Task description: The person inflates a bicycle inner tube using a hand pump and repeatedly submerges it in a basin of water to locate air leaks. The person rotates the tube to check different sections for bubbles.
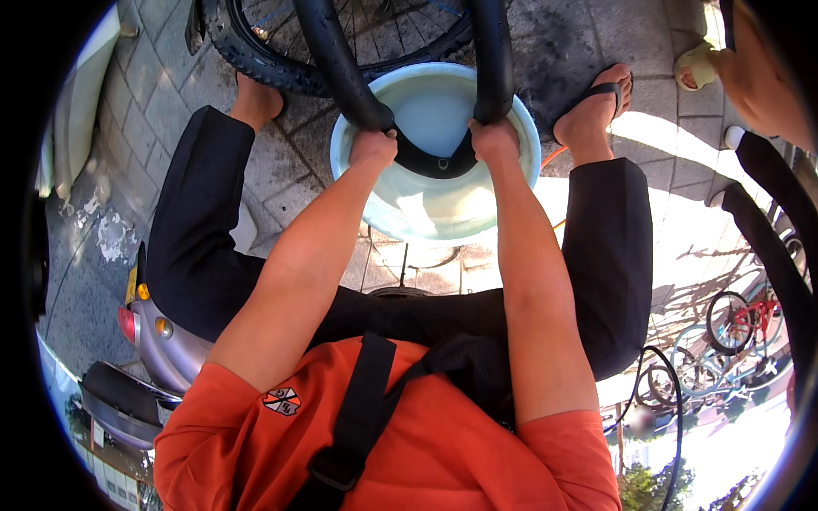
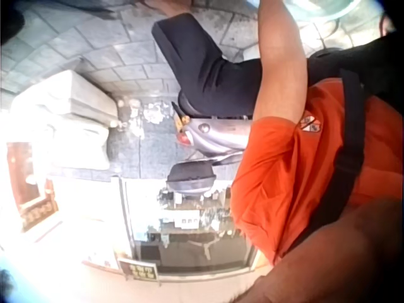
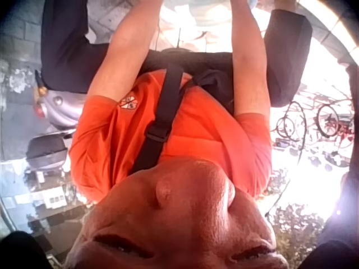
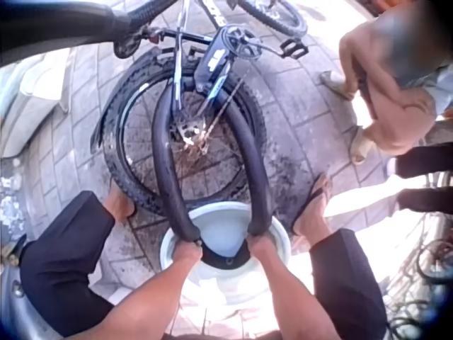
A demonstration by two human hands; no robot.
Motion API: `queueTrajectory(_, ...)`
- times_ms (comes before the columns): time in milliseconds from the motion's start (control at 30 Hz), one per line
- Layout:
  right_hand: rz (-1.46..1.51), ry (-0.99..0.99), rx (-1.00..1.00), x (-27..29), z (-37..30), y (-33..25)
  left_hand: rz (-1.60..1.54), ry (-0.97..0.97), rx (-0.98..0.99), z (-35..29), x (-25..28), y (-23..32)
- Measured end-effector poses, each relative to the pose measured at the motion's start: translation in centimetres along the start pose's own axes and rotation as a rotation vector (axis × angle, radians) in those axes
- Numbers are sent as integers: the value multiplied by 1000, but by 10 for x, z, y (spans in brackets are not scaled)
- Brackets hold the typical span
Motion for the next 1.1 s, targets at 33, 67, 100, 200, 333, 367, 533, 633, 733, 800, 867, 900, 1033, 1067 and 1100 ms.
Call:
queueTrajectory(33, 5, -6, -14, 2, 2, 1, 1, -4, -5, 1, 0, 0)
queueTrajectory(67, 9, -15, -29, 3, 0, -1, 5, -10, -3, 0, 0, 0)
queueTrajectory(100, 14, -24, -45, 4, -2, -2, 8, -16, -2, 0, 1, 0)
queueTrajectory(200, 28, -4, -38, 4, -3, -2, 5, -24, 17, -1, 3, 2)
queueTrajectory(333, 12, -7, -36, 3, -2, -1, -8, -11, 36, -1, 1, 3)
queueTrajectory(367, 10, -9, -36, 3, -1, -1, -5, -12, 32, 1, 1, 2)
queueTrajectory(533, 5, -4, -43, 2, 0, 0, 2, -21, 11, 1, 2, 1)
queueTrajectory(633, 16, -3, -49, 1, 2, 3, 17, -9, 4, 0, 2, 2)
queueTrajectory(733, 19, 17, -61, 0, 2, 3, 27, -12, 13, -2, 4, 3)
queueTrajectory(800, 16, 24, -75, 0, 2, 2, 25, -26, 20, -3, 5, 4)
queueTrajectory(867, 18, 26, -67, 0, 1, 1, 19, -36, 19, -2, 5, 3)
queueTrajectory(900, 18, 27, -63, 0, 1, 1, 16, -37, 17, -1, 4, 2)
queueTrajectory(1033, 4, 6, -68, 1, 0, 0, 14, -15, -6, -2, 3, 2)
queueTrajectory(1067, 0, 6, -62, 2, -1, -2, 14, -11, -2, 0, 2, 2)
queueTrajectory(1100, -3, 6, -56, 3, -2, -4, 15, -8, 2, 0, 1, 2)
Point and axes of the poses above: each hand's wrist, its own z-axis towards the middle knuckle, its own x-axis out of the back of the hand, y = z × x, the point moved 1 cm from there along z, towards the middle knuckle, and after that the axes turned 11 degrees about z, right-handed, at the moved point
